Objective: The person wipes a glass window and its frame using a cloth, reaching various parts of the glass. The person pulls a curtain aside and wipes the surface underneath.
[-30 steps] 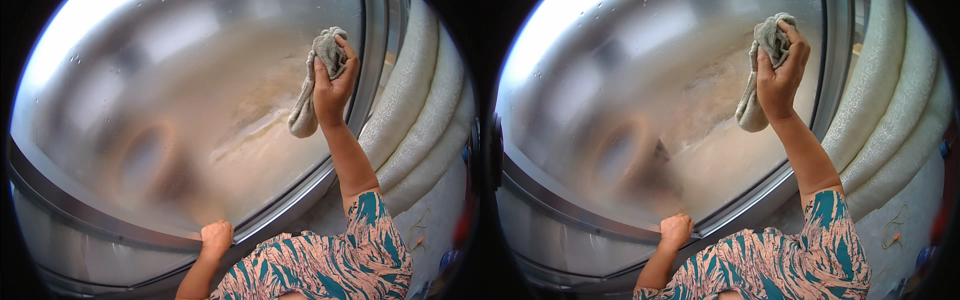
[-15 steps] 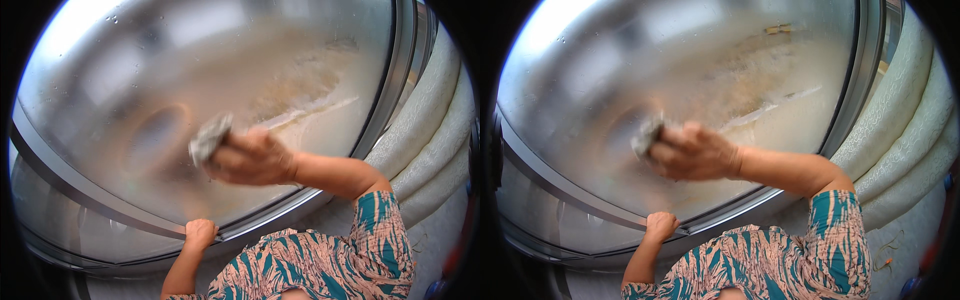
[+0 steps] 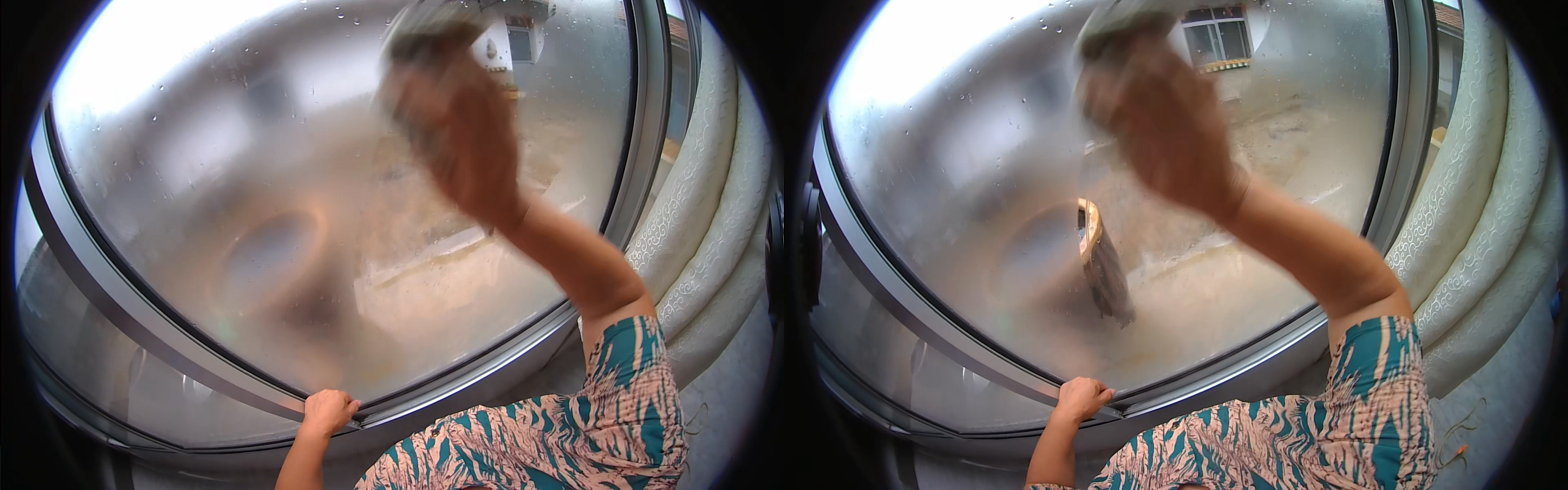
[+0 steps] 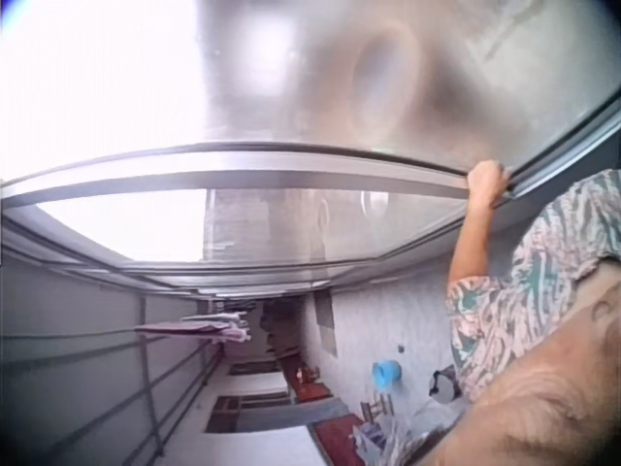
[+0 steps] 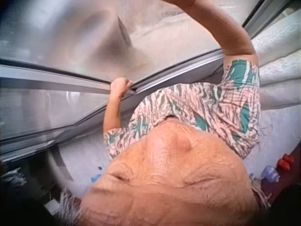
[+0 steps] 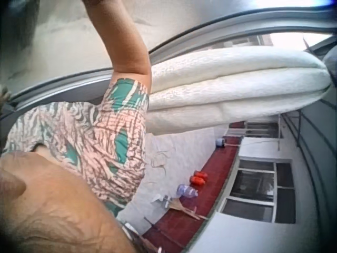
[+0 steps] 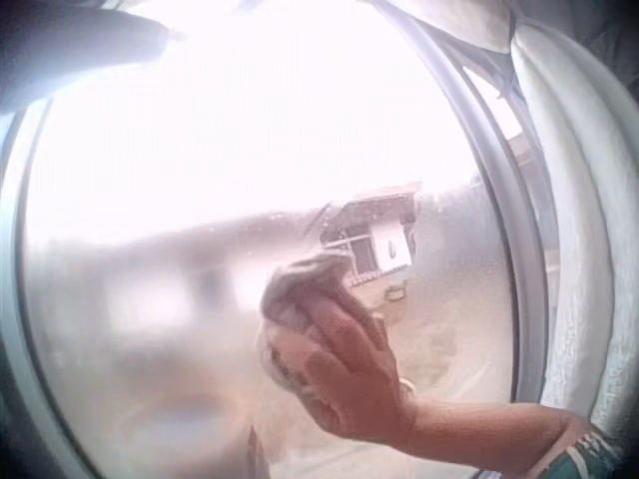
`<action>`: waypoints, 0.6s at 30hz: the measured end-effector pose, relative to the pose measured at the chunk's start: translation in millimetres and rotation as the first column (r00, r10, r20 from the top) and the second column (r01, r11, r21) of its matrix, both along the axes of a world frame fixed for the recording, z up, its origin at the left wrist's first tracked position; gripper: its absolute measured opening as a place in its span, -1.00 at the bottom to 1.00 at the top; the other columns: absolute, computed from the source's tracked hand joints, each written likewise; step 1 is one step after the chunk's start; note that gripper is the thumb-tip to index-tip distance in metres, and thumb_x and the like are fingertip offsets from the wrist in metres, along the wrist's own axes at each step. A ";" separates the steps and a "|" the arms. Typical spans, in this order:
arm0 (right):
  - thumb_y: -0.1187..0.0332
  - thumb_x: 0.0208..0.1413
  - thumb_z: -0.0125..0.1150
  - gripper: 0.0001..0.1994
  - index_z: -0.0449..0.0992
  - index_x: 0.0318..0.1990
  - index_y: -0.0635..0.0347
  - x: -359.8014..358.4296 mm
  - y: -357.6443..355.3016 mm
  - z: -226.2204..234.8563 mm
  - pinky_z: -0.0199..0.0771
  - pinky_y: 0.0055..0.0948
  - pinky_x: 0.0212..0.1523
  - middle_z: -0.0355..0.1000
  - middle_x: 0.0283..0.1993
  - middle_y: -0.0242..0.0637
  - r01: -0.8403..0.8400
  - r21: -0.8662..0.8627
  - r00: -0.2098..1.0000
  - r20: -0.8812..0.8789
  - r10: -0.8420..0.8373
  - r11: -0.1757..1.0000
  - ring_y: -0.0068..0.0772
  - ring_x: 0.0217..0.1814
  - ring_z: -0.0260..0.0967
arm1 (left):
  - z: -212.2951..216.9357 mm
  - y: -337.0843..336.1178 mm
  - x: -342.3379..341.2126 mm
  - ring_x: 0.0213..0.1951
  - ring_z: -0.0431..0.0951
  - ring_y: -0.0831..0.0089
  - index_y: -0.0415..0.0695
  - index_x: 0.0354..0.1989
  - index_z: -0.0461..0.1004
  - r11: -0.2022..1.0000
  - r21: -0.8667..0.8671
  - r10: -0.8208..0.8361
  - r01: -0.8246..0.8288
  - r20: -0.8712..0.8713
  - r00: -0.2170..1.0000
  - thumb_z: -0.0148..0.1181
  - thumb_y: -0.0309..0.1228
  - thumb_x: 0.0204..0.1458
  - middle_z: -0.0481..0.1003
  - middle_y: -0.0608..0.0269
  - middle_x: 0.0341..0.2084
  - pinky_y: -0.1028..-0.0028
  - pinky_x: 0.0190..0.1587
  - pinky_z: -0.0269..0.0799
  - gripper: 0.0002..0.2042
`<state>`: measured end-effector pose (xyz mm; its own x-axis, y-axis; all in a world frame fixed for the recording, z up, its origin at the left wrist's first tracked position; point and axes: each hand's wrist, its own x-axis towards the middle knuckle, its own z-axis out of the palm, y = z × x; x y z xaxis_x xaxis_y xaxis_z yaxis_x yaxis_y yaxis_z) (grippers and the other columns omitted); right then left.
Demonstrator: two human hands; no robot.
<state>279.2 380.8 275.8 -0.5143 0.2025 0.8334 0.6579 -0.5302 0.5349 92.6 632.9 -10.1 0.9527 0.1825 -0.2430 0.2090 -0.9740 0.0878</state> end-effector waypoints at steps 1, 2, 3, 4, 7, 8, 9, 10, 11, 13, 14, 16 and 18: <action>0.37 0.06 0.08 -0.73 0.51 -0.06 0.01 -17.8 24.8 -41.8 0.28 -0.14 0.08 0.34 0.15 -0.26 0.238 -0.133 0.970 -0.014 -0.242 0.962 -0.15 0.28 0.20 | -0.4 5.2 -3.1 -0.25 0.59 0.09 0.05 -0.26 0.66 0.999 -0.035 0.020 -0.021 -0.029 0.999 0.12 0.01 0.08 0.60 0.07 -0.40 0.21 -0.17 0.47 -0.66; 0.35 0.09 0.08 -0.73 0.51 -0.04 -0.01 -21.2 35.8 -84.4 0.29 -0.15 0.13 0.29 0.24 -0.27 -0.020 -0.310 0.994 -0.108 -0.014 0.951 -0.20 0.33 0.14 | -3.6 4.6 -1.3 -0.25 0.59 0.08 0.04 -0.26 0.66 0.996 -0.087 -0.005 0.003 -0.020 1.000 0.12 0.01 0.08 0.60 0.07 -0.40 0.22 -0.17 0.48 -0.66; 0.29 0.07 0.11 -0.74 0.51 -0.06 0.01 -20.6 42.5 -125.6 0.30 -0.21 0.15 0.29 0.23 -0.24 -0.087 -0.459 0.996 -0.058 0.068 0.884 -0.20 0.35 0.13 | -8.2 2.3 -1.2 -0.25 0.58 0.08 0.03 -0.26 0.66 0.991 -0.134 -0.021 0.019 -0.014 1.000 0.13 0.01 0.08 0.60 0.06 -0.39 0.23 -0.17 0.48 -0.66; 0.26 0.05 0.12 -0.76 0.50 -0.12 0.04 -20.0 43.1 -148.2 0.30 -0.24 0.14 0.31 0.21 -0.24 -0.058 -0.542 0.996 0.030 0.088 0.839 -0.21 0.34 0.15 | -11.7 -2.7 1.3 -0.25 0.58 0.08 0.02 -0.26 0.66 0.982 -0.182 -0.050 0.047 -0.013 0.999 0.13 0.00 0.08 0.60 0.06 -0.39 0.24 -0.17 0.48 -0.65; 0.24 0.03 0.12 -0.81 0.47 -0.23 0.06 -18.5 53.2 -173.4 0.30 -0.29 0.09 0.35 0.13 -0.25 -0.075 -0.686 0.975 0.102 0.197 0.724 -0.21 0.31 0.19 | -14.4 -23.8 1.7 -0.25 0.58 0.07 -0.01 -0.26 0.65 0.952 -0.290 -0.098 0.097 0.012 0.995 0.14 -0.01 0.08 0.60 0.08 -0.39 0.26 -0.18 0.48 -0.66; 0.25 0.03 0.12 -0.82 0.47 -0.24 0.05 -16.0 57.3 -158.8 0.31 -0.29 0.07 0.36 0.10 -0.26 -0.113 -0.690 0.967 0.089 0.238 0.715 -0.21 0.31 0.19 | -13.1 -30.7 -0.1 -0.26 0.59 0.09 -0.04 -0.25 0.64 0.939 -0.335 -0.084 0.074 -0.014 0.996 0.15 -0.03 0.08 0.61 0.09 -0.39 0.29 -0.18 0.48 -0.66; 0.27 0.03 0.11 -0.85 0.46 -0.24 0.02 -17.0 60.7 -134.9 0.32 -0.30 0.03 0.36 0.08 -0.26 -0.109 -0.659 0.968 0.101 0.230 0.744 -0.24 0.28 0.22 | -19.4 -34.2 -4.8 -0.26 0.59 0.11 -0.05 -0.24 0.64 0.932 -0.356 -0.067 0.062 -0.002 0.998 0.15 -0.03 0.09 0.61 0.09 -0.39 0.29 -0.18 0.48 -0.66; 0.28 0.04 0.11 -0.87 0.45 -0.25 -0.01 -17.6 64.6 -98.4 0.32 -0.30 0.00 0.35 0.06 -0.27 -0.051 -0.574 0.973 0.157 0.171 0.817 -0.26 0.24 0.24 | -27.5 -35.5 -13.1 -0.27 0.60 0.12 -0.05 -0.23 0.63 0.926 -0.376 -0.044 0.045 0.009 0.999 0.15 -0.03 0.09 0.61 0.09 -0.40 0.30 -0.18 0.48 -0.65; 0.30 0.04 0.11 -0.89 0.44 -0.26 -0.04 -19.1 65.2 -58.5 0.33 -0.30 -0.03 0.34 0.04 -0.27 0.061 -0.462 0.970 0.238 0.058 0.885 -0.28 0.21 0.27 | -29.5 -38.9 -17.5 -0.23 0.59 0.11 -0.04 -0.21 0.62 0.909 -0.416 -0.040 0.028 -0.020 0.999 0.13 -0.02 0.09 0.61 0.09 -0.36 0.27 -0.13 0.47 -0.64; 0.34 0.05 0.09 -0.90 0.46 -0.27 -0.11 -13.1 48.2 28.5 0.39 -0.33 -0.11 0.37 0.01 -0.33 -0.068 -0.330 0.986 0.121 0.113 0.942 -0.39 0.11 0.34 | -44.2 -41.9 -30.7 -0.17 0.59 0.11 -0.05 -0.17 0.61 0.867 -0.497 -0.003 -0.020 -0.045 0.999 0.11 -0.04 0.10 0.61 0.09 -0.32 0.26 -0.08 0.47 -0.64; 0.37 0.02 0.11 -0.87 0.48 -0.26 -0.11 10.8 40.6 80.5 0.43 -0.34 -0.20 0.40 -0.04 -0.41 -0.050 -0.236 0.966 0.236 0.107 0.971 -0.43 0.04 0.37 | -48.6 -47.5 -31.3 -0.16 0.59 0.14 -0.06 -0.16 0.60 0.859 -0.512 -0.005 -0.018 -0.043 0.999 0.11 -0.05 0.10 0.61 0.11 -0.31 0.27 -0.07 0.47 -0.64; 0.51 0.05 0.11 -0.81 0.41 -0.16 0.13 -1.4 21.1 126.7 0.45 -0.24 -0.13 0.37 -0.15 -0.28 -0.236 0.043 0.945 -0.225 0.239 0.971 -0.26 -0.14 0.37 | -58.0 -50.9 -40.4 -0.16 0.59 0.15 -0.06 -0.14 0.60 0.833 -0.551 0.037 -0.057 -0.048 0.998 0.11 -0.06 0.10 0.61 0.12 -0.30 0.29 -0.08 0.47 -0.64; 0.61 0.10 0.02 -0.90 0.30 -0.27 0.21 -6.2 8.5 153.7 0.45 -0.25 -0.20 0.25 -0.28 -0.22 -0.552 0.349 0.698 -0.304 0.649 0.757 -0.27 -0.33 0.28 | -66.6 -60.1 -38.3 -0.16 0.59 0.16 -0.06 -0.13 0.59 0.813 -0.581 0.028 -0.050 -0.046 0.999 0.11 -0.06 0.10 0.61 0.12 -0.28 0.30 -0.08 0.47 -0.64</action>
